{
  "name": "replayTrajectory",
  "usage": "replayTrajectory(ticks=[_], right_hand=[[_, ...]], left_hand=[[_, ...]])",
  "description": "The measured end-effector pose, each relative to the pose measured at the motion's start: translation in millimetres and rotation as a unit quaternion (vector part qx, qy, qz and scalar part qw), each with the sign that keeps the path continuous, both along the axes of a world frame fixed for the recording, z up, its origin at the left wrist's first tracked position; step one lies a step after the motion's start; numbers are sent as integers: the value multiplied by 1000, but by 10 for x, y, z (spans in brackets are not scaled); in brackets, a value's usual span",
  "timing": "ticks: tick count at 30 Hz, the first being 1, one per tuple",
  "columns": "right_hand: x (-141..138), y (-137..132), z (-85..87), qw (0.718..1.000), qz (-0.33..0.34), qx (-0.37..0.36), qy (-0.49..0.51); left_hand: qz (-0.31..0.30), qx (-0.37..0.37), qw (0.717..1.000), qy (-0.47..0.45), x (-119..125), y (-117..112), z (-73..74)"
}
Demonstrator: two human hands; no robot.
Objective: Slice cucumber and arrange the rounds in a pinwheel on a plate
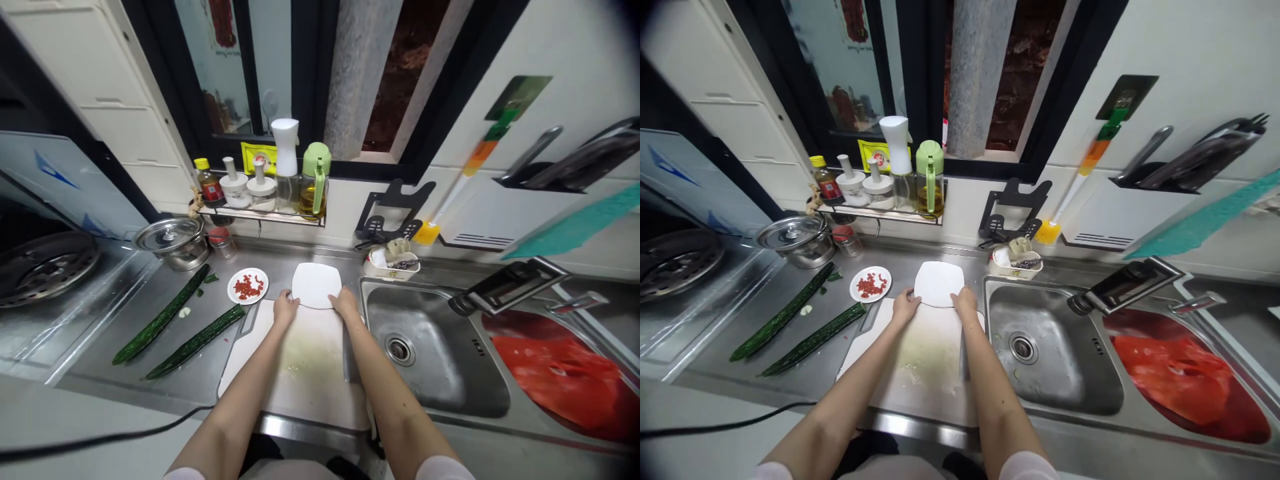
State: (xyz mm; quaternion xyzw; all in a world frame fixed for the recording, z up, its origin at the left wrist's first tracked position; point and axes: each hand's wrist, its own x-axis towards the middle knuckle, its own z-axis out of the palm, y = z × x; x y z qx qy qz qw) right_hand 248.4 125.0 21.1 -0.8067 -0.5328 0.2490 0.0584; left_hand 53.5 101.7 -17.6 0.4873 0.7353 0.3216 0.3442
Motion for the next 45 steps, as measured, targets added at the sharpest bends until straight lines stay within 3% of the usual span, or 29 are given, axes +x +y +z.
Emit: replayTrajectory(ticks=[2,5,10,13,16,20,27,34,40,45], right_hand=[[3,-81,58,1000,-2,8,-11],[65,-304,101,994,24,103,-29],[301,-949,41,987,31,160,11],[462,-1418,-29,988,18,153,21],[576,-1822,-79,992,18,123,25],[619,-2131,-100,997,21,74,16],[580,-2152,-103,999,40,31,-12],[549,-2106,-59,997,62,7,-39],[496,-2108,28,997,65,-8,-48],[537,-2106,13,997,57,1,-42]], left_hand=[[14,18,1000,-22,-40,-74,38],[31,60,996,-67,-165,-231,76],[58,128,986,-93,-572,-560,168],[51,154,987,-16,-934,-758,262],[12,145,982,121,-1346,-921,341],[20,128,962,239,-1830,-1036,369],[-6,69,958,277,-2231,-1011,384],[-118,30,948,295,-2173,-974,414],[-149,-10,938,311,-2140,-912,333],[-178,17,947,267,-2224,-874,308]])
